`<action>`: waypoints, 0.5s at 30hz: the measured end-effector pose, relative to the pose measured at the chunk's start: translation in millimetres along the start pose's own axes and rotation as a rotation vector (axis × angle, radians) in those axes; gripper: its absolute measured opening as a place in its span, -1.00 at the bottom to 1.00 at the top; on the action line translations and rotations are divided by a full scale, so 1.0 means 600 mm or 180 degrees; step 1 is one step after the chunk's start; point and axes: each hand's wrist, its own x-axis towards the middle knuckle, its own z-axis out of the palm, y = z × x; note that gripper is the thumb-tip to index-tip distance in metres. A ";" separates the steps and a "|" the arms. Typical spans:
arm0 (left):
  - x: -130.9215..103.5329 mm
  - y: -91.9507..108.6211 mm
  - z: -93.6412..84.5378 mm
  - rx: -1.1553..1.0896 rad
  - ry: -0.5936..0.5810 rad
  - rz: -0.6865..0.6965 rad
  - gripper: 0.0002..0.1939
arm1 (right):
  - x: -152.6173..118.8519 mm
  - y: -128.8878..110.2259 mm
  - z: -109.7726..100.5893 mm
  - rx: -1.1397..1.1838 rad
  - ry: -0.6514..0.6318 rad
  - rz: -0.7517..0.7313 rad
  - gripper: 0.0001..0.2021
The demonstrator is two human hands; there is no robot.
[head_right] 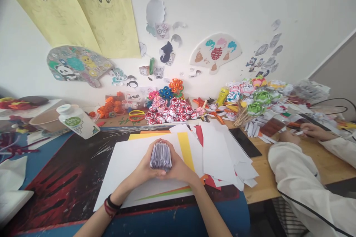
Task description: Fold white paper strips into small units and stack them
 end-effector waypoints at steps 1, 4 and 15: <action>0.000 -0.002 0.001 -0.0095 0.0011 0.0008 0.07 | -0.001 0.001 -0.002 0.0038 0.0028 0.0002 0.01; 0.000 -0.003 0.003 -0.0358 -0.0004 0.0038 0.01 | -0.002 0.000 -0.007 0.0145 0.0167 0.0027 0.03; -0.012 0.016 -0.010 0.0065 0.0282 0.0380 0.02 | 0.000 0.010 -0.005 -0.0367 0.0604 -0.0304 0.10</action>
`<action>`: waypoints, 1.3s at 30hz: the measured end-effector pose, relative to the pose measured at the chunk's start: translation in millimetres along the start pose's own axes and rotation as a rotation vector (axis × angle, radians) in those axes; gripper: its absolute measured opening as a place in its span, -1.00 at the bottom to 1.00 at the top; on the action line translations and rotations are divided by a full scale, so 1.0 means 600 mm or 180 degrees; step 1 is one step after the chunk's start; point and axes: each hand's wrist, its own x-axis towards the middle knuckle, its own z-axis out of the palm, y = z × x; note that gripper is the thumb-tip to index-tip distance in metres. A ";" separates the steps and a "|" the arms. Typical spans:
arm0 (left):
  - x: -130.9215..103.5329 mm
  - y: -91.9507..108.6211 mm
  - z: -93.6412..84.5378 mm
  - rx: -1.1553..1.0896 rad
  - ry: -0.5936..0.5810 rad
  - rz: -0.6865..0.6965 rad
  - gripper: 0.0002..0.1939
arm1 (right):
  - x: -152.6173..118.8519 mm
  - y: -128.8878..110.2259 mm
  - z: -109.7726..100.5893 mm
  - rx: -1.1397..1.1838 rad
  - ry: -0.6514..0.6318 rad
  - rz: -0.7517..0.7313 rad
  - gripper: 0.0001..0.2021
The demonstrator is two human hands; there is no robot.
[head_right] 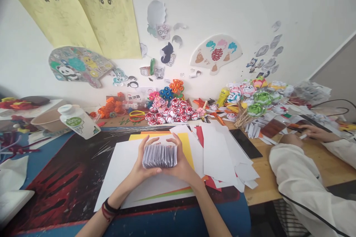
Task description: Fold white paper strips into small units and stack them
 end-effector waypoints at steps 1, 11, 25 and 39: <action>-0.001 0.003 0.000 0.0140 -0.0025 0.0097 -0.03 | 0.000 0.003 0.002 -0.0090 0.0097 -0.0088 0.08; 0.002 0.012 0.004 0.0583 -0.0092 0.0352 -0.39 | -0.006 0.001 0.004 -0.0126 0.0089 -0.0173 -0.15; 0.004 0.006 0.033 0.0248 -0.0114 0.0204 -0.41 | -0.005 -0.003 0.015 -0.0259 0.0144 -0.0357 -0.33; 0.001 -0.006 0.047 -0.0137 -0.0066 -0.0252 -0.04 | -0.006 -0.019 0.026 0.0165 -0.0029 0.0099 -0.03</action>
